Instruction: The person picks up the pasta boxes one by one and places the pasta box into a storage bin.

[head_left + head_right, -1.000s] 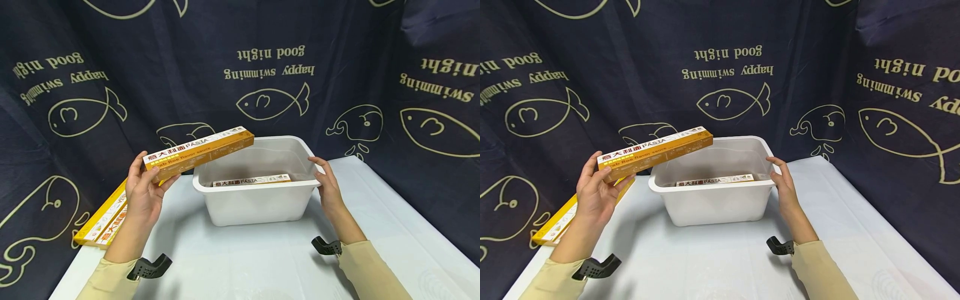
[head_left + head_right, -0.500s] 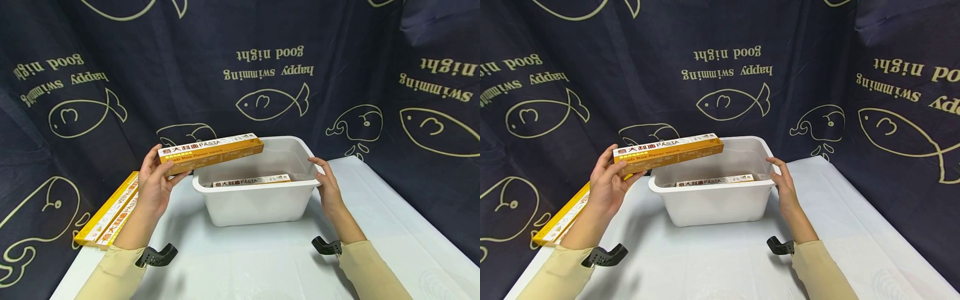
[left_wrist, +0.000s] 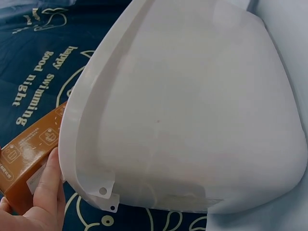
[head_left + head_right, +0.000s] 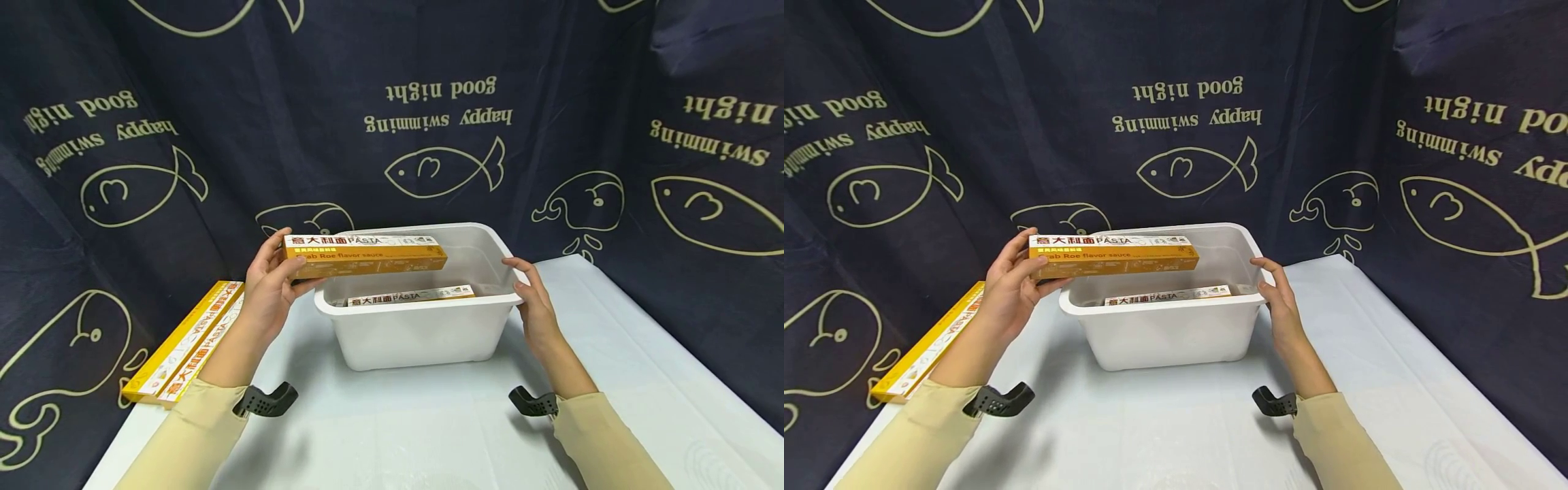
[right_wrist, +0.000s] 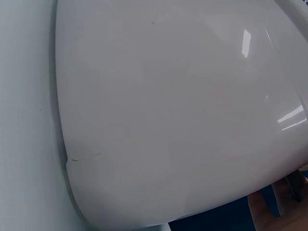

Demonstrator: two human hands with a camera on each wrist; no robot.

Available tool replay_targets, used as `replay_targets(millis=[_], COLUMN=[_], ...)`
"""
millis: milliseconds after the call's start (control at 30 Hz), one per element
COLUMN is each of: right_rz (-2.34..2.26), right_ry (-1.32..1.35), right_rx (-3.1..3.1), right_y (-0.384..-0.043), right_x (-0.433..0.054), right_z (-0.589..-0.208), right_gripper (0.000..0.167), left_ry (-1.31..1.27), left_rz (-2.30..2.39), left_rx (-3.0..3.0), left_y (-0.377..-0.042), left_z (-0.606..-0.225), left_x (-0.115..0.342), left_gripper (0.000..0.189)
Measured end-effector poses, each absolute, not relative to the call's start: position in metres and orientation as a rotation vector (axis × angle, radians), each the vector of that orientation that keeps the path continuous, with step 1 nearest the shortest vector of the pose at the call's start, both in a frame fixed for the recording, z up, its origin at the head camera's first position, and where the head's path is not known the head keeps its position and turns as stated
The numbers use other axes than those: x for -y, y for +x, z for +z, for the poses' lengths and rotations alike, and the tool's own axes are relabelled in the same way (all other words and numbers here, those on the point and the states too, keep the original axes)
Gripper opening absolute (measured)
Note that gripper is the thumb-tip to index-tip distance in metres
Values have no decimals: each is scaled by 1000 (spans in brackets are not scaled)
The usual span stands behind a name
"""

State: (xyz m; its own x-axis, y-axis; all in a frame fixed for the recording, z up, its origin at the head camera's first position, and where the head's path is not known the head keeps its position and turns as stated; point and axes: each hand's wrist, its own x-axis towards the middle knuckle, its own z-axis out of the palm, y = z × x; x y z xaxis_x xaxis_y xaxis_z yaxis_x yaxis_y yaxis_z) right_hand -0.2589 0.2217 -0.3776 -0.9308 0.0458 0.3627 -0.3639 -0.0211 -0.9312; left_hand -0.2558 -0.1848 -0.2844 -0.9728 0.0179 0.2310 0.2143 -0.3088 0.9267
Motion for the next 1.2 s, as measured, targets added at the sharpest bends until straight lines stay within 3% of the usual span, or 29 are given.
replay_targets(millis=[1200], right_rz=[2042], right_ry=[349], right_rx=[1963], right_y=[-259], right_x=[-222], right_z=[-378], right_gripper=[46], left_ry=[-379], left_rz=[-2266], left_rx=[2305], left_y=[-299], left_z=[-270], left_x=[160], left_gripper=[67])
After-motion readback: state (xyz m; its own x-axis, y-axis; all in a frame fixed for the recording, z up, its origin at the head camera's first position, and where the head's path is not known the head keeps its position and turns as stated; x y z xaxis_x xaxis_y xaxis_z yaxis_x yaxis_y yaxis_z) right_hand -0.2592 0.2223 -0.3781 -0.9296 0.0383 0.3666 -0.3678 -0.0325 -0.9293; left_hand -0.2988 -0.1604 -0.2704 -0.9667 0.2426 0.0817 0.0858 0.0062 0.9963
